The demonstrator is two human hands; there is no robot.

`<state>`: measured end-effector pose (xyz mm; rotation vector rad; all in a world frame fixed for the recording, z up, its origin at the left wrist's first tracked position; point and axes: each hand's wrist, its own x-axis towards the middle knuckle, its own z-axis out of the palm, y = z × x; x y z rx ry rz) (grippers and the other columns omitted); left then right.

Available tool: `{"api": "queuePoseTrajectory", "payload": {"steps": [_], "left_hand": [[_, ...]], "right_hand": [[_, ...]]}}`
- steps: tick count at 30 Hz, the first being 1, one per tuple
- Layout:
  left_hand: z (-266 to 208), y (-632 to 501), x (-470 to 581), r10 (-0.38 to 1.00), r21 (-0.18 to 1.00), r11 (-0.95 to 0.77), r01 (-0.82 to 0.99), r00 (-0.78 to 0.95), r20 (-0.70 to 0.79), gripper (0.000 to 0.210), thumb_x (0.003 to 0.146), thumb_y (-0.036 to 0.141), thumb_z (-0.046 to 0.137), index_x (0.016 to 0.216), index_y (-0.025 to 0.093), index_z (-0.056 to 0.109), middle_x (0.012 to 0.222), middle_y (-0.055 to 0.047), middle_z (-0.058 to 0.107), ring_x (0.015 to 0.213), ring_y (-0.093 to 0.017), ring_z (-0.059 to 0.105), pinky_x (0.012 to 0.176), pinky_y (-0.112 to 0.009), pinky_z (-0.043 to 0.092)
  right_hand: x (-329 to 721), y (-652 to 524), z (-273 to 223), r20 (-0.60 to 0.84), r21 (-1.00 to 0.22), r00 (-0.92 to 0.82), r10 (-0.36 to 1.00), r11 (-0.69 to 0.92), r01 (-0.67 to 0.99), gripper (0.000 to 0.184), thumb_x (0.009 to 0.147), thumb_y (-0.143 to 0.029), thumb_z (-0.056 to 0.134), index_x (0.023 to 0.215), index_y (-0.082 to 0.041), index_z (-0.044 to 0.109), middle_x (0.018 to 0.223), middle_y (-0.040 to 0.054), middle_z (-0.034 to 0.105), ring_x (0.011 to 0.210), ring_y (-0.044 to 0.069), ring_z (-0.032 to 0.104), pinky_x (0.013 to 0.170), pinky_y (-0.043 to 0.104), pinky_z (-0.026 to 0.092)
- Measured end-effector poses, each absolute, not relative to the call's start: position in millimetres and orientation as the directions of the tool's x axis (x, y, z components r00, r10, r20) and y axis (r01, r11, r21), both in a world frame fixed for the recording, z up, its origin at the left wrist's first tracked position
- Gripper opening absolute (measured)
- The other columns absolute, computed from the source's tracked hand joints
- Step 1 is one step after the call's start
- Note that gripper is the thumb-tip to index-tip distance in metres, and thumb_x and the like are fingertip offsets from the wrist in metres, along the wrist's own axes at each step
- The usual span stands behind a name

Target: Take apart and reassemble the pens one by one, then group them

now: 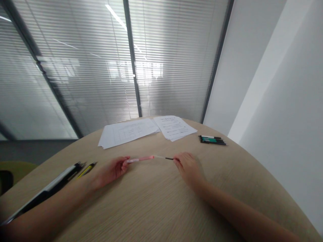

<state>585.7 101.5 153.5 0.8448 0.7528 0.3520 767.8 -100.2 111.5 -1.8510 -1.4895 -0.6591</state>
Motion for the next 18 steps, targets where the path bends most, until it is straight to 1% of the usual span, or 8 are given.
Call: {"api": "queuePoseTrajectory", "payload": {"steps": [9, 18], "left_hand": [[154.7, 103.9, 585.3, 0.591, 0.794, 0.608, -0.029, 0.684, -0.427, 0.022, 0.08, 0.0, 0.037, 0.065, 0.011, 0.05, 0.044, 0.003, 0.047, 0.032, -0.003, 0.044, 0.033, -0.009, 0.041], [153.1, 98.0, 583.9, 0.61, 0.799, 0.601, -0.036, 0.667, -0.429, 0.023, 0.08, -0.002, 0.036, 0.065, 0.011, 0.049, 0.046, 0.002, 0.048, 0.034, -0.003, 0.046, 0.034, -0.009, 0.041]], "right_hand": [[770.9, -101.0, 108.7, 0.748, -0.183, 0.259, 0.612, -0.185, 0.965, 0.019, 0.085, -0.024, 0.037, 0.077, -0.018, 0.053, 0.073, 0.0062, 0.062, 0.07, 0.019, 0.055, 0.069, 0.033, 0.041], [771.6, -100.4, 107.0, 0.739, -0.176, 0.24, 0.63, -0.164, 0.971, 0.018, 0.086, -0.024, 0.037, 0.078, -0.018, 0.052, 0.072, 0.0044, 0.063, 0.069, 0.018, 0.057, 0.071, 0.033, 0.04]]}}
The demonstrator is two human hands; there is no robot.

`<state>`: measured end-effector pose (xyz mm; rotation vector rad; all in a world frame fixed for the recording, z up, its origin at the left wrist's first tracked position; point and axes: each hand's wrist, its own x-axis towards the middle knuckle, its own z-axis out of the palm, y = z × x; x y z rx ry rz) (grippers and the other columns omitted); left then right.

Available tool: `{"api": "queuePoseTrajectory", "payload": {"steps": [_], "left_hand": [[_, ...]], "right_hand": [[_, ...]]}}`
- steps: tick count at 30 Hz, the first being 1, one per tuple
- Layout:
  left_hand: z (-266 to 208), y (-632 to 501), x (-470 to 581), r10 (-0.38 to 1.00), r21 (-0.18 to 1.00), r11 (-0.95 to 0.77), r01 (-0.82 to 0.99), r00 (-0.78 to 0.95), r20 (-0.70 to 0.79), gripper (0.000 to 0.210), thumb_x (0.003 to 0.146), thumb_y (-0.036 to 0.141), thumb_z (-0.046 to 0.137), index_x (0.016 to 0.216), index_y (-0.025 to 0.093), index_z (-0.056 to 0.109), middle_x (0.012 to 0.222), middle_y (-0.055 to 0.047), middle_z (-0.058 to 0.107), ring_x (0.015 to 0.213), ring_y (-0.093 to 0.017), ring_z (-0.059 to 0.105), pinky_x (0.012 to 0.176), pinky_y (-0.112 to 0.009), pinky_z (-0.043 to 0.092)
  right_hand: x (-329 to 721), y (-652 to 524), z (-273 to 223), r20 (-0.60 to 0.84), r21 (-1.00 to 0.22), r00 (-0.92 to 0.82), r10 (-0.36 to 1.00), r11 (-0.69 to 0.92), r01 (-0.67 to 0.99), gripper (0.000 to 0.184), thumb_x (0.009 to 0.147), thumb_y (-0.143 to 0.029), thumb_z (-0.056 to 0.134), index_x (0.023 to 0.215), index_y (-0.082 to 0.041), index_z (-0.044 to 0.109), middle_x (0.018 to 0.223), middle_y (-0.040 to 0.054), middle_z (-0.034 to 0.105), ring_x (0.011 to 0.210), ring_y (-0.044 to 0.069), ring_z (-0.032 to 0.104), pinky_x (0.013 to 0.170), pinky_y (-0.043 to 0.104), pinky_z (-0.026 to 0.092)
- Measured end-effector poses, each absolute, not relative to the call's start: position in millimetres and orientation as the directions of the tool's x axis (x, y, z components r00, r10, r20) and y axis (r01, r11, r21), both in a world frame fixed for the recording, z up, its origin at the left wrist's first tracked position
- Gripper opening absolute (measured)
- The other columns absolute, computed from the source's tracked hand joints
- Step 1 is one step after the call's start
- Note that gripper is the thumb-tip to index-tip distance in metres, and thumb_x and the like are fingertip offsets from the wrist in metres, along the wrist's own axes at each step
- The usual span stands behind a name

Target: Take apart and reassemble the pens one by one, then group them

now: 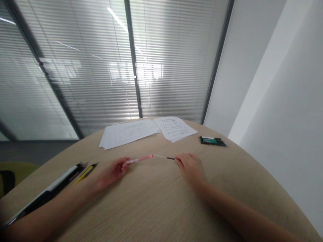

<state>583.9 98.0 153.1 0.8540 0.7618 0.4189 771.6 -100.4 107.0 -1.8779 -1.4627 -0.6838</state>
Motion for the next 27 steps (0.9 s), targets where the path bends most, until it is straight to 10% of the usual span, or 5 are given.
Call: {"api": "queuePoseTrajectory", "payload": {"steps": [21, 27], "left_hand": [[165, 86, 581, 0.713, 0.953, 0.302, -0.035, 0.672, -0.201, 0.014, 0.074, 0.003, 0.046, 0.067, 0.012, 0.054, 0.054, 0.0, 0.057, 0.039, -0.005, 0.048, 0.04, -0.012, 0.038], [154, 76, 579, 0.478, 0.902, -0.408, 0.142, 0.875, 0.079, 0.016, 0.063, 0.007, 0.058, 0.075, 0.017, 0.062, 0.061, 0.002, 0.06, 0.055, -0.011, 0.052, 0.052, -0.019, 0.039]], "right_hand": [[763, -105, 117, 0.723, -0.02, 0.097, 0.684, -0.119, 0.993, 0.017, 0.085, -0.019, 0.041, 0.078, -0.019, 0.056, 0.07, 0.0025, 0.062, 0.068, 0.015, 0.054, 0.072, 0.032, 0.036], [759, -106, 120, 0.749, 0.005, 0.044, 0.661, -0.071, 0.997, 0.015, 0.084, -0.018, 0.043, 0.077, -0.018, 0.057, 0.067, 0.0016, 0.063, 0.065, 0.015, 0.053, 0.071, 0.032, 0.037]]}}
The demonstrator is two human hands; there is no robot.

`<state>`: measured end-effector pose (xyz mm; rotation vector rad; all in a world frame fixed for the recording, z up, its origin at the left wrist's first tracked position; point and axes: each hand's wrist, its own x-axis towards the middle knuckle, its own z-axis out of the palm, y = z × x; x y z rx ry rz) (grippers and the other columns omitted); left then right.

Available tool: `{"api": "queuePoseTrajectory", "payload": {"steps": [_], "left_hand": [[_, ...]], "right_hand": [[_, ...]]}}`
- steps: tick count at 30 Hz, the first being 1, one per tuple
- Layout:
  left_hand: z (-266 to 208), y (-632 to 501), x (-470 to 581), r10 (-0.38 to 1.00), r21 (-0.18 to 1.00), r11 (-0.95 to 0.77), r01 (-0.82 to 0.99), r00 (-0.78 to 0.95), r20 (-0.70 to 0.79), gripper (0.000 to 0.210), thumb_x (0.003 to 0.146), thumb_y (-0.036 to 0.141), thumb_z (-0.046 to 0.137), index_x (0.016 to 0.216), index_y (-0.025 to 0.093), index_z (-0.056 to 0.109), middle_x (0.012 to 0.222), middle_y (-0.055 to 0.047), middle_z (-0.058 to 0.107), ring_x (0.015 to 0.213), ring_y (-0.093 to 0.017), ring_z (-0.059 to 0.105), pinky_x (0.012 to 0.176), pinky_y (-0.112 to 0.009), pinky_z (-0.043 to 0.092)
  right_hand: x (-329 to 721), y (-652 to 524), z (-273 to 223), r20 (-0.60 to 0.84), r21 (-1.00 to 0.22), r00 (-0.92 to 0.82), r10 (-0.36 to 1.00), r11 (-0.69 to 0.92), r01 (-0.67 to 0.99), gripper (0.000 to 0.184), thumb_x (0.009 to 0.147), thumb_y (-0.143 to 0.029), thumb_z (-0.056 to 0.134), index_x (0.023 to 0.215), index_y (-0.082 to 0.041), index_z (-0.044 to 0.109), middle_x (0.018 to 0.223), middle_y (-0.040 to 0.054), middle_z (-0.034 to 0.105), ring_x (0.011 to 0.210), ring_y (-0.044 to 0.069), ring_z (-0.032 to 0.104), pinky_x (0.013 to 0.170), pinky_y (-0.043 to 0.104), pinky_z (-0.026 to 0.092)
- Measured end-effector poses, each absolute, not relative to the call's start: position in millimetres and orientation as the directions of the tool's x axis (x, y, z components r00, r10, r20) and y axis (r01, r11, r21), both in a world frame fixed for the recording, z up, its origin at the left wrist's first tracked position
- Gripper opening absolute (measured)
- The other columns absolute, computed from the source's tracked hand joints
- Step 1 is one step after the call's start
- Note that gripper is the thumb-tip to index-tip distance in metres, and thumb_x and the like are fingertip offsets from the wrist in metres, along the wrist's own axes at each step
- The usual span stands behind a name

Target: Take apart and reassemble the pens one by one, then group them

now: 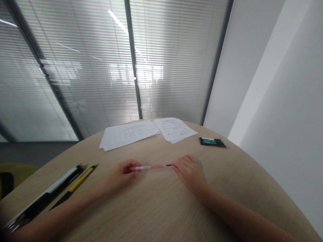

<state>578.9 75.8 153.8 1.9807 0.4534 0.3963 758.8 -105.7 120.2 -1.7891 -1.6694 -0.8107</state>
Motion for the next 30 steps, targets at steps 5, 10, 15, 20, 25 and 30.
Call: {"api": "queuePoseTrajectory", "payload": {"steps": [5, 10, 15, 20, 25, 30], "left_hand": [[143, 72, 575, 0.101, 0.402, -0.915, -0.039, 0.941, 0.323, 0.017, 0.074, 0.019, 0.052, 0.085, 0.021, 0.064, 0.076, -0.005, 0.064, 0.071, -0.019, 0.054, 0.07, -0.031, 0.038], [133, 75, 576, 0.081, 0.28, -0.959, -0.042, 0.908, 0.411, 0.015, 0.076, 0.019, 0.05, 0.081, 0.021, 0.064, 0.072, -0.006, 0.062, 0.07, -0.02, 0.052, 0.07, -0.033, 0.037], [131, 78, 577, 0.167, 0.397, -0.917, -0.038, 0.868, 0.467, 0.014, 0.075, 0.017, 0.051, 0.08, 0.021, 0.064, 0.07, -0.006, 0.063, 0.067, -0.019, 0.053, 0.07, -0.032, 0.038], [139, 72, 576, 0.39, 0.663, -0.749, 0.019, 0.821, 0.417, 0.012, 0.07, 0.017, 0.055, 0.077, 0.022, 0.063, 0.075, -0.004, 0.064, 0.071, -0.017, 0.055, 0.069, -0.026, 0.04], [143, 65, 576, 0.471, 0.852, -0.522, 0.038, 0.846, 0.251, 0.01, 0.072, 0.019, 0.055, 0.078, 0.021, 0.061, 0.079, -0.002, 0.066, 0.075, -0.015, 0.059, 0.072, -0.025, 0.043], [144, 63, 575, 0.456, 0.862, -0.505, 0.037, 0.86, 0.23, 0.01, 0.072, 0.019, 0.054, 0.079, 0.019, 0.061, 0.081, -0.003, 0.066, 0.079, -0.016, 0.059, 0.075, -0.026, 0.042]], "right_hand": [[754, -107, 122, 0.751, 0.038, -0.074, 0.656, 0.068, 0.997, 0.013, 0.083, -0.017, 0.045, 0.078, -0.018, 0.056, 0.066, 0.0014, 0.062, 0.063, 0.014, 0.053, 0.067, 0.03, 0.04], [750, -108, 121, 0.759, -0.001, -0.126, 0.639, 0.194, 0.981, 0.013, 0.083, -0.017, 0.045, 0.093, -0.02, 0.053, 0.079, 0.0033, 0.064, 0.072, 0.014, 0.057, 0.068, 0.029, 0.043], [755, -106, 117, 0.805, -0.197, 0.115, 0.581, 0.078, 0.977, 0.032, 0.082, -0.019, 0.042, 0.113, -0.02, 0.039, 0.104, 0.0096, 0.057, 0.095, 0.018, 0.053, 0.079, 0.035, 0.044], [770, -99, 109, 0.764, -0.325, 0.351, 0.541, -0.147, 0.934, 0.021, 0.08, -0.021, 0.043, 0.099, -0.02, 0.05, 0.089, 0.0066, 0.058, 0.083, 0.019, 0.055, 0.074, 0.037, 0.045], [774, -97, 104, 0.663, -0.134, 0.312, 0.68, -0.301, 0.944, 0.011, 0.074, -0.024, 0.054, 0.083, -0.022, 0.06, 0.085, 0.005, 0.06, 0.08, 0.021, 0.054, 0.072, 0.037, 0.042], [769, -99, 106, 0.575, -0.042, 0.278, 0.769, -0.311, 0.949, 0.012, 0.077, -0.022, 0.051, 0.069, -0.022, 0.06, 0.075, 0.0025, 0.061, 0.075, 0.019, 0.054, 0.069, 0.035, 0.039]]}}
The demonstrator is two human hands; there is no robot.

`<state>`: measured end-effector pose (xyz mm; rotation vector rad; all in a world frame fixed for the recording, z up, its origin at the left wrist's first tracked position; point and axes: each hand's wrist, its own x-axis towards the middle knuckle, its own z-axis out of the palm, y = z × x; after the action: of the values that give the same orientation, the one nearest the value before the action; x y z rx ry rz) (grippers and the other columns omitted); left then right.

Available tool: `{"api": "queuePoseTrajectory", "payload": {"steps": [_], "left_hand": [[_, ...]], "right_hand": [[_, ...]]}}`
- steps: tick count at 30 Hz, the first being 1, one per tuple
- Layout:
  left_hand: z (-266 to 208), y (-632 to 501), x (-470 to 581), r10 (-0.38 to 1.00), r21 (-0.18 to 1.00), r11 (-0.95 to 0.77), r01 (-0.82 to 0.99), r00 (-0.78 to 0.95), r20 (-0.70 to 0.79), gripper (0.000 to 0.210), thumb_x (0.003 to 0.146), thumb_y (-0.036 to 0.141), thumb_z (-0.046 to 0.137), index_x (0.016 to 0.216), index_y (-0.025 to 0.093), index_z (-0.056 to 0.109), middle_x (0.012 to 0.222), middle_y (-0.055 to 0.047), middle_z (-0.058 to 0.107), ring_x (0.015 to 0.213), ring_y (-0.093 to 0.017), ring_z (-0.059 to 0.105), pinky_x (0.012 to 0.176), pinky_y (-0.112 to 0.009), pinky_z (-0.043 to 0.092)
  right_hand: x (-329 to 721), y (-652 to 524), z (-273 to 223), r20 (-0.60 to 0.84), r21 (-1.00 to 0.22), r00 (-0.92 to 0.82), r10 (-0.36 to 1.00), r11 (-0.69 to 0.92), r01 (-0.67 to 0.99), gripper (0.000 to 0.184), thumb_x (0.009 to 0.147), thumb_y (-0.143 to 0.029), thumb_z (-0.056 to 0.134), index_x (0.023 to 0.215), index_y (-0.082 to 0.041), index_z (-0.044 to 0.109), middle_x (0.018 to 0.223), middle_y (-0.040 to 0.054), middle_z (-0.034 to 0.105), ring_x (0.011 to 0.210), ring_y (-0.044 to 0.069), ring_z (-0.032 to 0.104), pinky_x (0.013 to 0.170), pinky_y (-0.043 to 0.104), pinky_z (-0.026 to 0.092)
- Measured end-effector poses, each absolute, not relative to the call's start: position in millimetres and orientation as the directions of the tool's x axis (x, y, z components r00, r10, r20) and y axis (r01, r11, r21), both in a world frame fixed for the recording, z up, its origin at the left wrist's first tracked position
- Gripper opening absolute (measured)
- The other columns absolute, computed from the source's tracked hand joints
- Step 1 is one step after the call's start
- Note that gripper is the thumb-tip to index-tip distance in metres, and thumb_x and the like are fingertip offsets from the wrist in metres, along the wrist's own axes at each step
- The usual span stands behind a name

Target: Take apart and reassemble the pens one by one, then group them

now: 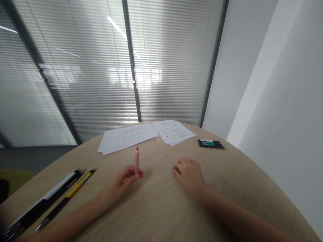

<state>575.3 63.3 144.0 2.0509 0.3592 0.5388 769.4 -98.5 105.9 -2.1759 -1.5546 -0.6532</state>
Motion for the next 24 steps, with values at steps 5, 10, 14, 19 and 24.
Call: {"api": "queuePoseTrajectory", "payload": {"steps": [5, 10, 14, 19, 24], "left_hand": [[144, 64, 575, 0.47, 0.825, -0.562, 0.059, 0.844, 0.26, 0.009, 0.069, 0.021, 0.056, 0.076, 0.021, 0.062, 0.079, -0.002, 0.065, 0.077, -0.017, 0.058, 0.073, -0.026, 0.041], [136, 68, 576, 0.454, 0.733, -0.676, 0.077, 0.827, 0.332, 0.01, 0.069, 0.023, 0.057, 0.077, 0.023, 0.062, 0.075, -0.002, 0.064, 0.072, -0.018, 0.055, 0.069, -0.026, 0.039], [132, 70, 577, 0.372, 0.637, -0.769, 0.047, 0.843, 0.387, 0.012, 0.07, 0.018, 0.054, 0.078, 0.022, 0.062, 0.073, -0.003, 0.064, 0.07, -0.018, 0.053, 0.068, -0.026, 0.038], [132, 72, 577, 0.299, 0.496, -0.867, 0.047, 0.845, 0.442, 0.014, 0.069, 0.014, 0.054, 0.078, 0.021, 0.062, 0.071, -0.003, 0.063, 0.067, -0.017, 0.054, 0.071, -0.03, 0.038], [134, 73, 577, 0.339, 0.475, -0.875, 0.09, 0.815, 0.47, 0.014, 0.069, 0.015, 0.054, 0.078, 0.022, 0.062, 0.07, -0.003, 0.064, 0.067, -0.018, 0.055, 0.07, -0.031, 0.039]], "right_hand": [[769, -98, 107, 0.592, -0.026, 0.229, 0.772, -0.266, 0.964, 0.019, 0.081, -0.018, 0.046, 0.066, -0.02, 0.057, 0.069, 0.0024, 0.06, 0.07, 0.018, 0.054, 0.067, 0.033, 0.039], [772, -96, 107, 0.595, -0.157, 0.245, 0.765, -0.188, 0.969, 0.017, 0.082, -0.017, 0.043, 0.071, -0.019, 0.055, 0.07, 0.0031, 0.06, 0.07, 0.018, 0.055, 0.066, 0.032, 0.042], [776, -94, 108, 0.609, -0.345, 0.331, 0.721, -0.136, 0.929, 0.015, 0.083, -0.02, 0.04, 0.076, -0.019, 0.054, 0.072, 0.0029, 0.06, 0.07, 0.016, 0.056, 0.064, 0.03, 0.046], [771, -98, 114, 0.675, -0.341, 0.294, 0.676, -0.067, 0.938, 0.016, 0.084, -0.022, 0.039, 0.079, -0.019, 0.054, 0.074, 0.004, 0.06, 0.071, 0.016, 0.056, 0.066, 0.031, 0.046], [764, -103, 118, 0.73, -0.234, 0.176, 0.66, -0.001, 0.972, 0.017, 0.085, -0.023, 0.04, 0.079, -0.019, 0.055, 0.072, 0.0041, 0.06, 0.071, 0.016, 0.055, 0.067, 0.031, 0.044]]}}
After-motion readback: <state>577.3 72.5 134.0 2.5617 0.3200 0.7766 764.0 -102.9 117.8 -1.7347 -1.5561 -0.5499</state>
